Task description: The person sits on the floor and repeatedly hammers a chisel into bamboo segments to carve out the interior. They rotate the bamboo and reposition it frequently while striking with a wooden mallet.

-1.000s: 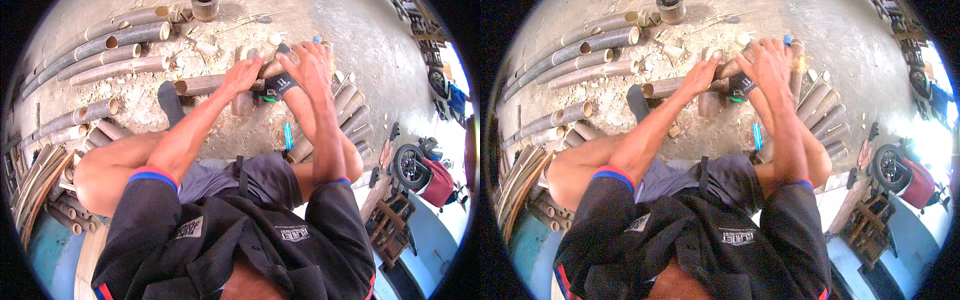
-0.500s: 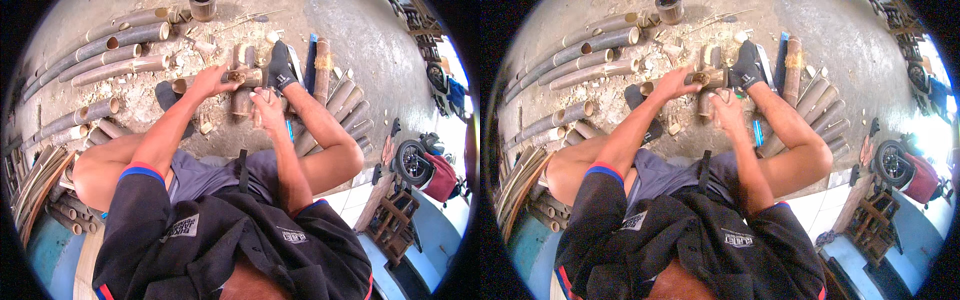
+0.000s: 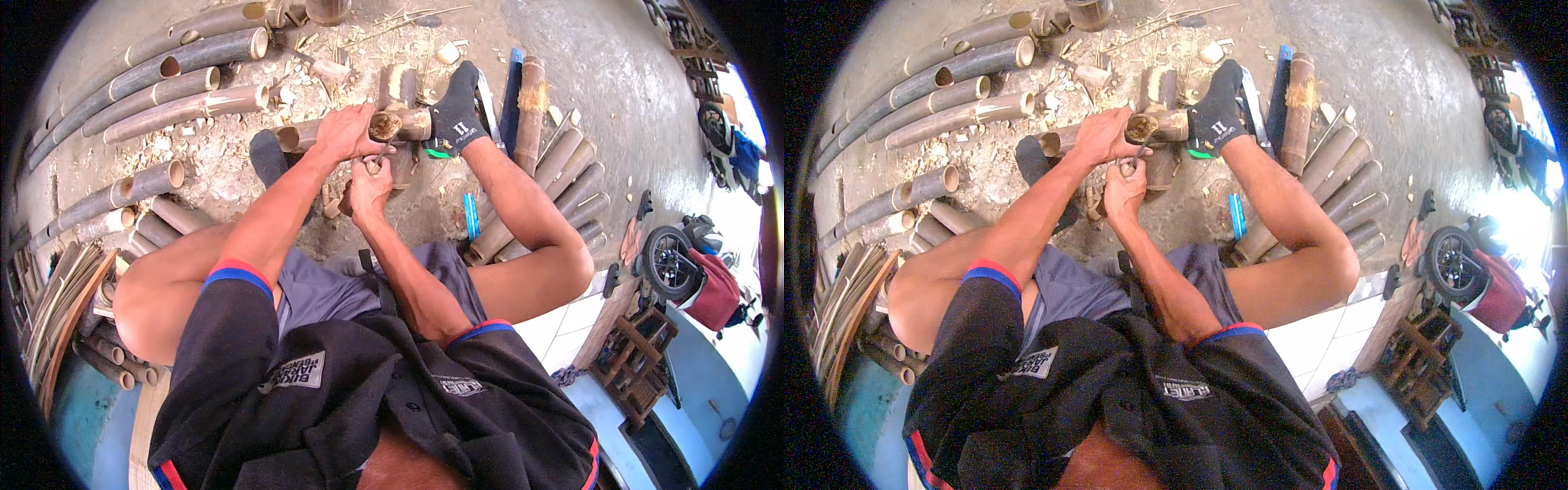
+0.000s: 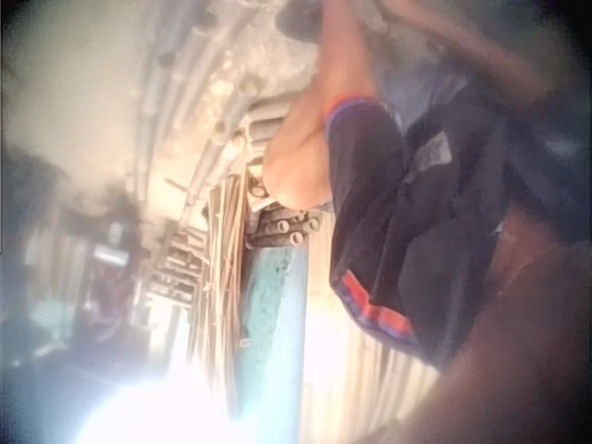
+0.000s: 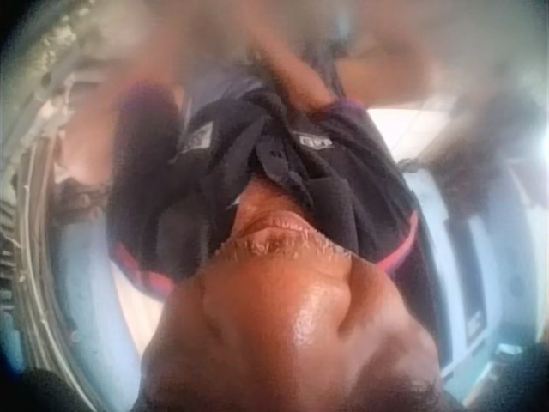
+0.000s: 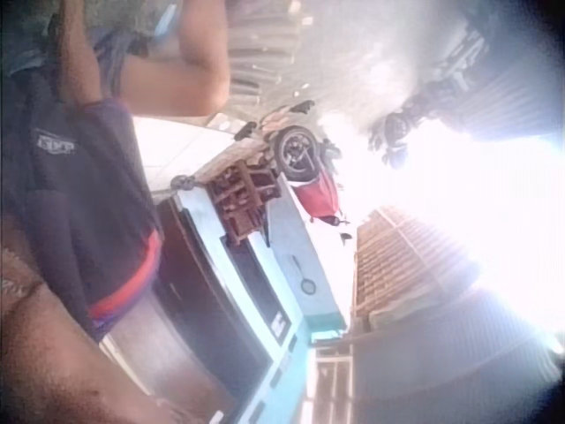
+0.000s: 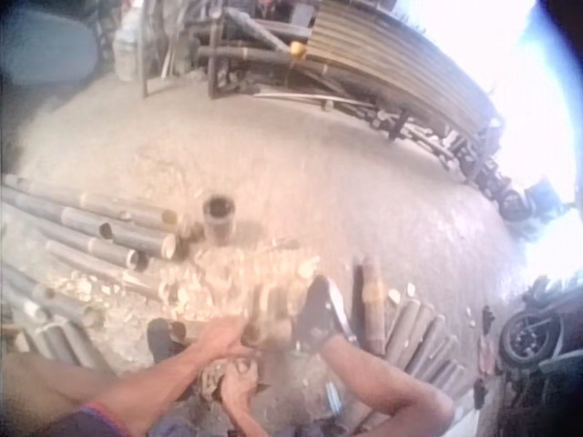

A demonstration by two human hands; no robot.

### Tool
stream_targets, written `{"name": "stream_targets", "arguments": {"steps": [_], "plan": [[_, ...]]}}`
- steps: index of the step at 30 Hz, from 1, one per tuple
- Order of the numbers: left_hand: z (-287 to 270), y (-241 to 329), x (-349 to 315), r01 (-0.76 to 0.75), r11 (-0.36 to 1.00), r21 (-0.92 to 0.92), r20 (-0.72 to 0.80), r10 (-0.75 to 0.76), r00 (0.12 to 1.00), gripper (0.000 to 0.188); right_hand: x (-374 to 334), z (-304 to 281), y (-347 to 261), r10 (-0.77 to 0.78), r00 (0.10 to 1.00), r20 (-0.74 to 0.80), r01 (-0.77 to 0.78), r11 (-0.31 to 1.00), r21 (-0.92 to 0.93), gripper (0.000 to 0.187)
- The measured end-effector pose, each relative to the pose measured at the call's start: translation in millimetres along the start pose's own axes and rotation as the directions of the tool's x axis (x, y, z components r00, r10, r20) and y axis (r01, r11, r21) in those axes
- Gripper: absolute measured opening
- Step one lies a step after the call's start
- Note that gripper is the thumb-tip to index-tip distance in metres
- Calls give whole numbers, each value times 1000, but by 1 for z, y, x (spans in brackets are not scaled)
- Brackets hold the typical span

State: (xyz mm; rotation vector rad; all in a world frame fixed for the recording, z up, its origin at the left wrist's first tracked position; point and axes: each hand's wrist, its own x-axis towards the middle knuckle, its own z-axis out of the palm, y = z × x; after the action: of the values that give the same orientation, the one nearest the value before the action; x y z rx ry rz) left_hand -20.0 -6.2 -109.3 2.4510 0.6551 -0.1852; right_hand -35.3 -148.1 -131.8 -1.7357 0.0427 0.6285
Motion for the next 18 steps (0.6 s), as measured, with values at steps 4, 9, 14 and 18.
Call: {"name": "stream_targets", "arguments": {"steps": [4,9,14,18], "plan": [[5,8,0,133,991,-18,-107,-134,985,100,9,-23,-21,176,971,160,-164,983,-84,16],[8,23,3,236,972,-17,-216,-234,948,99,54,-77,-75,268,871,411,-6,843,-538,18],[15,30,6,296,954,-37,-307,-293,906,94,111,-93,-109,280,722,632,394,584,-709,29],[27,33,14,335,939,-74,-287,-342,895,87,176,-75,-146,487,477,732,673,334,-660,35]]}}
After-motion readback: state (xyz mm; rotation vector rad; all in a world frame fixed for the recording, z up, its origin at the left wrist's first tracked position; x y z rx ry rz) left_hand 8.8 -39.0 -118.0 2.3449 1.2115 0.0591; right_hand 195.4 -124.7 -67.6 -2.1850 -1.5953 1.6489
